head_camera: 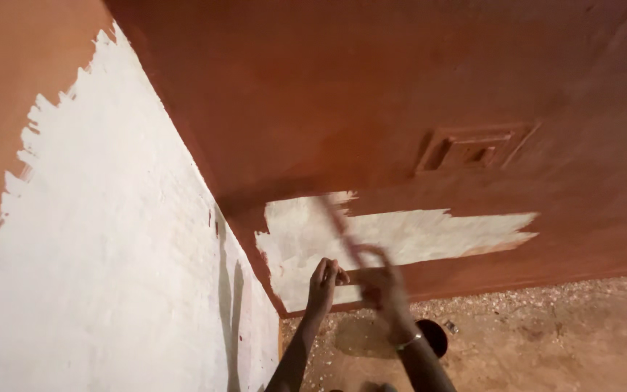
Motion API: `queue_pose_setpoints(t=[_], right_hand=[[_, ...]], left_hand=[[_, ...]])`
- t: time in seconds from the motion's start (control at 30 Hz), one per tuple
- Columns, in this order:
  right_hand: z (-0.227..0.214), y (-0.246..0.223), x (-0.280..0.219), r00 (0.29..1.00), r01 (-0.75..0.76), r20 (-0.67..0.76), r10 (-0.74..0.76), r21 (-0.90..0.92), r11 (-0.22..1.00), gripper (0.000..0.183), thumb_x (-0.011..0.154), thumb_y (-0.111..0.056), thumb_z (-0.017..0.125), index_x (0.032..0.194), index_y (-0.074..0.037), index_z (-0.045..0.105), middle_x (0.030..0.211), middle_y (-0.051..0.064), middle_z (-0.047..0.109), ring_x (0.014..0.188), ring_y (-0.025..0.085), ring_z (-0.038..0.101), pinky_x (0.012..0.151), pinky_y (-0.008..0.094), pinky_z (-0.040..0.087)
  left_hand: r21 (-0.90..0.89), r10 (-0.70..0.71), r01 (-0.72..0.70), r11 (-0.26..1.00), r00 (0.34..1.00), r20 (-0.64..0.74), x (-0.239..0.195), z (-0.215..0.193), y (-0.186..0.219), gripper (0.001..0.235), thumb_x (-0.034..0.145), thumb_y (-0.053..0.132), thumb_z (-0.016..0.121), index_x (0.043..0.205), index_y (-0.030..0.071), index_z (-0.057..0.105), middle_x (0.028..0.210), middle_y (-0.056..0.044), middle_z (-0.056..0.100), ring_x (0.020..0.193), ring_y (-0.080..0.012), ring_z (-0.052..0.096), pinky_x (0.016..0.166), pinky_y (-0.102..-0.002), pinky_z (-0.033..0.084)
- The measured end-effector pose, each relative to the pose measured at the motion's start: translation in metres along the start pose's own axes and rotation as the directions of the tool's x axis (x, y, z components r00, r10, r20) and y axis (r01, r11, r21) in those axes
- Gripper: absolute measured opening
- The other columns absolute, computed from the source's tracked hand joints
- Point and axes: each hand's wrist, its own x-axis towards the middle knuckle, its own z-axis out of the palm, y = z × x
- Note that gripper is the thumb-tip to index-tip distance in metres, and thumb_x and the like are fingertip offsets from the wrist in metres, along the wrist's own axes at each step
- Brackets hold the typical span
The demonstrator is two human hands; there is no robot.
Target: The person paints a wall with brown paint using a brush. They repeatedly dip the brush into a paint can on the floor and apply paint in horizontal strokes along the lower section of the wall, covering a white primed area.
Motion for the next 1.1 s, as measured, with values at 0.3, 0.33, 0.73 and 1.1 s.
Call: queue_pose_setpoints(t=[0.3,0.33,0.73,1.1], right_hand=[[0.011,-0.044,-0.005,0.865,0.158,-0.461,-0.198,-0.124,0.980,0.037,0.089,-0.012,0.061,0.125,-0.018,0.053,0.062,-0.005,0.054,0.043,0.005,0.039,0.034,0.019,0.032],[0.023,-0.037,-0.005,0.934,0.131,-0.314,-0.168,-0.136,0.982,0.035,0.091,-0.013,0.059,0.125,-0.019,0.055,0.061,-0.005,0.054,0.042,0.006,0.040,0.034,0.019,0.032],[-0.019,-0.053,0.008,0.927,0.305,-0.272,-0.259,0.142,0.942,0.022,0.100,-0.011,0.055,0.119,-0.019,0.062,0.058,-0.006,0.050,0.042,0.004,0.039,0.031,0.016,0.030],[0.055,-0.016,0.006,0.964,0.097,0.260,-0.056,-0.146,0.984,0.030,0.096,-0.011,0.055,0.125,-0.020,0.058,0.060,0.000,0.057,0.041,0.008,0.041,0.031,0.020,0.031]], left_hand=[[0.093,0.212,-0.205,0.974,0.974,-0.080,0.007,-0.007,0.050,0.032,0.106,0.034,0.053,0.117,0.005,0.058,0.096,-0.008,0.071,0.094,-0.0178,0.069,0.087,-0.034,0.055],[0.101,0.204,-0.197,0.975,0.977,-0.068,0.008,-0.007,0.052,0.032,0.106,0.034,0.053,0.118,0.005,0.058,0.097,-0.008,0.071,0.095,-0.0178,0.069,0.089,-0.034,0.055],[0.079,0.189,-0.187,0.979,0.982,-0.006,0.004,-0.007,0.056,0.036,0.107,0.036,0.052,0.121,0.004,0.059,0.099,-0.009,0.070,0.096,-0.0174,0.067,0.089,-0.033,0.053],[-0.384,-0.007,0.042,0.923,0.996,0.092,0.000,-0.002,0.026,0.041,0.101,0.038,0.051,0.132,0.012,0.057,0.090,-0.012,0.071,0.066,-0.0264,0.063,0.057,-0.042,0.048]])
